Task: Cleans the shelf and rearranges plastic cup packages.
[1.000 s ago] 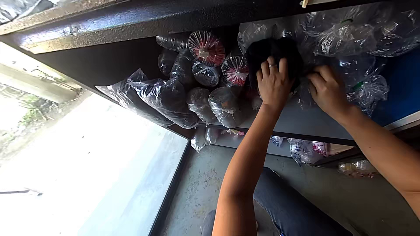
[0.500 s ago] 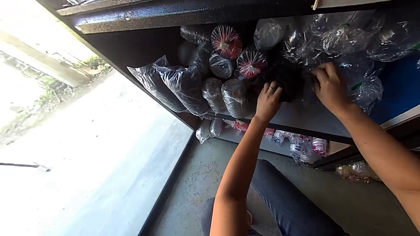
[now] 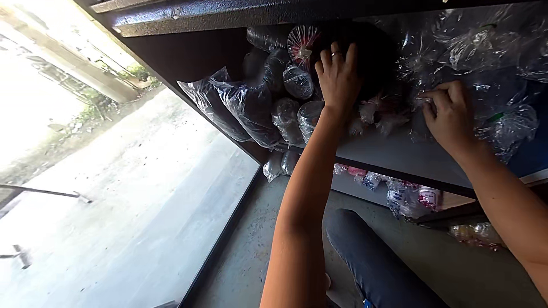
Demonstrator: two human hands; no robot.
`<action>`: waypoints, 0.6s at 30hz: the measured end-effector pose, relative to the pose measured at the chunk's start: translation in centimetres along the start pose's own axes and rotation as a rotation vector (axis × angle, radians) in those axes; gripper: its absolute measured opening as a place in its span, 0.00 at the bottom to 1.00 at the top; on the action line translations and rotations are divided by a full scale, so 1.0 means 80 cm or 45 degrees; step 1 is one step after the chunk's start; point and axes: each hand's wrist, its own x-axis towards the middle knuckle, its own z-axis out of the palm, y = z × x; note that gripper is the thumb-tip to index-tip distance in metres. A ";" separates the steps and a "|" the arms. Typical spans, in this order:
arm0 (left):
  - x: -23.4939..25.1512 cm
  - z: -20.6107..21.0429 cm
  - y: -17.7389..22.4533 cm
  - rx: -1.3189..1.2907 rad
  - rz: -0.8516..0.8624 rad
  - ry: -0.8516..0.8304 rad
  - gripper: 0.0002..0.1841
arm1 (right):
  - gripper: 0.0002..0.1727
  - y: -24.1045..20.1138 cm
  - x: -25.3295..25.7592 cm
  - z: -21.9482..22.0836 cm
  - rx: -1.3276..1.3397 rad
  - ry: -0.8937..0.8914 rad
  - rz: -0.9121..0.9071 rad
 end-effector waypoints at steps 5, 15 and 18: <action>0.032 -0.048 -0.031 -0.566 -0.287 -0.314 0.32 | 0.13 0.005 -0.001 -0.003 0.037 -0.008 -0.030; 0.097 -0.074 -0.044 0.095 -0.265 -0.493 0.29 | 0.13 0.006 -0.004 0.007 0.029 0.094 -0.009; 0.114 -0.025 -0.073 0.134 0.169 -0.447 0.28 | 0.13 0.011 -0.006 0.011 0.025 0.132 -0.054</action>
